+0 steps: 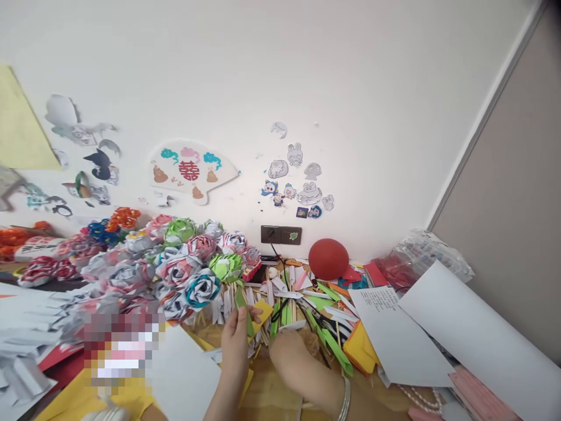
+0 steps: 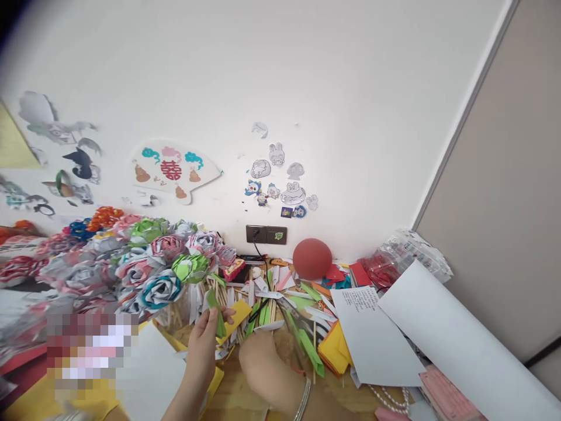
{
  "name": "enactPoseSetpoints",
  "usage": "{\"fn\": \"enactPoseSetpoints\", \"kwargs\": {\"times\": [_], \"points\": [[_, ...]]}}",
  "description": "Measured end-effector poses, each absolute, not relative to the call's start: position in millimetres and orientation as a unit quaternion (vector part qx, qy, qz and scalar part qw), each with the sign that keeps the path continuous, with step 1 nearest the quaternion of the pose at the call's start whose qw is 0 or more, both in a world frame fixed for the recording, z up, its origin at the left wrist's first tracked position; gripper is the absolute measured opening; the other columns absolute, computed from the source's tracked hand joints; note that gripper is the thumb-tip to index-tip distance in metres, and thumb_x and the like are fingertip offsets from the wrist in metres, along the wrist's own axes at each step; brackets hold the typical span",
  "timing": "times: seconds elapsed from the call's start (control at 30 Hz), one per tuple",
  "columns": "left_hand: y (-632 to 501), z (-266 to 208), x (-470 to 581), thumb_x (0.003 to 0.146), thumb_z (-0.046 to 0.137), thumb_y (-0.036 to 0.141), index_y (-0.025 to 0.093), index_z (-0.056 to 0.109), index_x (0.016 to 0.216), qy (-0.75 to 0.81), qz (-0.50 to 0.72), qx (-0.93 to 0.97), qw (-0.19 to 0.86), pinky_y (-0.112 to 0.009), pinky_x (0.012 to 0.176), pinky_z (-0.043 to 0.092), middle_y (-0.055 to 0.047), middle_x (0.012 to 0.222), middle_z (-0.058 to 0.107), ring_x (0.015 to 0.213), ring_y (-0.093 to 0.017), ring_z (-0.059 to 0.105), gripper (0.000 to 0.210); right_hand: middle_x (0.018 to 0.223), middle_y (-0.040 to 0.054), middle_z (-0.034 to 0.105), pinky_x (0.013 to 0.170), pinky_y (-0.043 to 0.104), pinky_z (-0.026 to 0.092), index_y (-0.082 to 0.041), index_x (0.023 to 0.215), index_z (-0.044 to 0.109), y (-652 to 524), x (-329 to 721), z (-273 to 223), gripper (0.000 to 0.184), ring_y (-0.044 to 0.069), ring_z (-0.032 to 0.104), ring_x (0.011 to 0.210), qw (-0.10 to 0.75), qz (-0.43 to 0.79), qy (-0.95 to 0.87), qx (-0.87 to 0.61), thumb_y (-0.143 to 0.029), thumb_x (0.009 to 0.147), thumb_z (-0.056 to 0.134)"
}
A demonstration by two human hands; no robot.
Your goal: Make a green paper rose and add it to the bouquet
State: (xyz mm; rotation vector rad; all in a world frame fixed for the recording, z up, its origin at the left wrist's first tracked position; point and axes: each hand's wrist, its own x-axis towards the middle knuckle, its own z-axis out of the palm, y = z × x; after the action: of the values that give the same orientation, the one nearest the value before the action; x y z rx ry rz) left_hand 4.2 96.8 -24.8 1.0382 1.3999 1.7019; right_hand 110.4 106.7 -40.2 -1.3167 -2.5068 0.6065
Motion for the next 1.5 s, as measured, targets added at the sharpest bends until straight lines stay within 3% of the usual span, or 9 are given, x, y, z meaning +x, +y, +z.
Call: {"fn": "enactPoseSetpoints", "kwargs": {"times": [0.13,0.43,0.67,0.77,0.87,1.0,1.17,1.33,1.5], "points": [[96,-28,5,0.075,0.048,0.061,0.020,0.064,0.071,0.542,0.652,0.415,0.329,-0.028,0.069,0.044,-0.003,0.065,0.064,0.070,-0.021,0.059,0.044,0.072,0.0112,0.067,0.064,0.032,0.045,-0.013,0.070,0.064,105,132,-18,0.015,0.026,0.064,0.075,0.097,0.127,-0.843,-0.513,0.001,0.065,0.061],[100,-37,12,0.080,0.044,0.054,0.018,0.060,0.075,0.531,0.628,0.477,0.312,-0.033,0.078,0.043,-0.006,0.078,0.067,0.079,-0.022,0.060,0.040,0.077,0.0067,0.062,0.061,0.027,0.038,-0.018,0.078,0.054,88,173,31,0.023,0.020,0.057,0.073,0.255,0.043,-0.766,-0.588,-0.016,0.089,0.034],[103,-41,13,0.078,0.046,0.057,0.019,0.060,0.072,0.523,0.626,0.483,0.320,-0.035,0.079,0.044,-0.006,0.076,0.068,0.079,-0.024,0.061,0.041,0.083,0.0049,0.066,0.069,0.032,0.046,-0.021,0.084,0.047,87,219,63,0.020,0.019,0.061,0.074,0.673,0.280,-0.486,-0.482,-0.041,0.087,0.043],[101,-37,15,0.075,0.048,0.060,0.019,0.060,0.072,0.508,0.630,0.484,0.332,-0.034,0.077,0.045,-0.005,0.071,0.067,0.076,-0.023,0.061,0.044,0.063,-0.0027,0.060,0.069,0.033,0.048,-0.021,0.079,0.046,86,244,86,0.020,0.015,0.058,0.065,0.790,0.302,-0.374,-0.382,-0.040,0.082,0.053],[98,-30,19,0.075,0.048,0.061,0.019,0.060,0.071,0.487,0.635,0.488,0.350,-0.032,0.076,0.046,-0.003,0.065,0.066,0.074,-0.022,0.062,0.044,0.053,-0.0091,0.046,0.061,0.026,0.046,-0.021,0.075,0.045,75,267,107,0.020,0.009,0.045,0.051,0.845,0.267,-0.356,-0.297,-0.035,0.080,0.059],[92,-20,29,0.073,0.052,0.061,0.019,0.058,0.073,0.421,0.645,0.461,0.440,-0.027,0.054,0.044,0.002,0.056,0.059,0.049,-0.015,0.053,0.043,0.052,-0.0084,0.040,0.052,0.021,0.040,-0.021,0.078,0.052,51,276,114,0.017,0.009,0.039,0.048,0.786,0.239,-0.451,-0.348,-0.037,0.082,0.057],[81,-3,54,0.076,0.053,0.056,0.018,0.054,0.078,0.356,0.600,0.466,0.544,-0.023,0.045,0.036,0.007,0.049,0.047,0.040,-0.009,0.038,0.038,0.058,-0.0015,0.052,0.049,0.024,0.038,-0.019,0.081,0.061,41,239,85,0.015,0.014,0.049,0.054,0.532,0.247,-0.660,-0.469,-0.031,0.082,0.052],[74,17,70,0.083,0.043,0.050,0.020,0.046,0.064,0.422,0.513,0.638,0.390,-0.022,0.047,0.032,0.006,0.049,0.042,0.044,-0.011,0.040,0.036,0.061,-0.0021,0.053,0.055,0.025,0.041,-0.020,0.104,0.058,53,211,73,0.025,0.016,0.051,0.058,0.490,0.232,-0.688,-0.483,-0.027,0.082,0.048],[77,39,72,0.087,0.035,0.040,0.021,0.043,0.062,0.447,0.431,0.746,0.240,-0.022,0.051,0.033,0.004,0.053,0.045,0.051,-0.013,0.046,0.033,0.067,0.0013,0.054,0.059,0.027,0.040,-0.017,0.096,0.062,61,226,74,0.026,0.017,0.052,0.064,0.498,0.269,-0.678,-0.469,-0.035,0.081,0.049]]}}
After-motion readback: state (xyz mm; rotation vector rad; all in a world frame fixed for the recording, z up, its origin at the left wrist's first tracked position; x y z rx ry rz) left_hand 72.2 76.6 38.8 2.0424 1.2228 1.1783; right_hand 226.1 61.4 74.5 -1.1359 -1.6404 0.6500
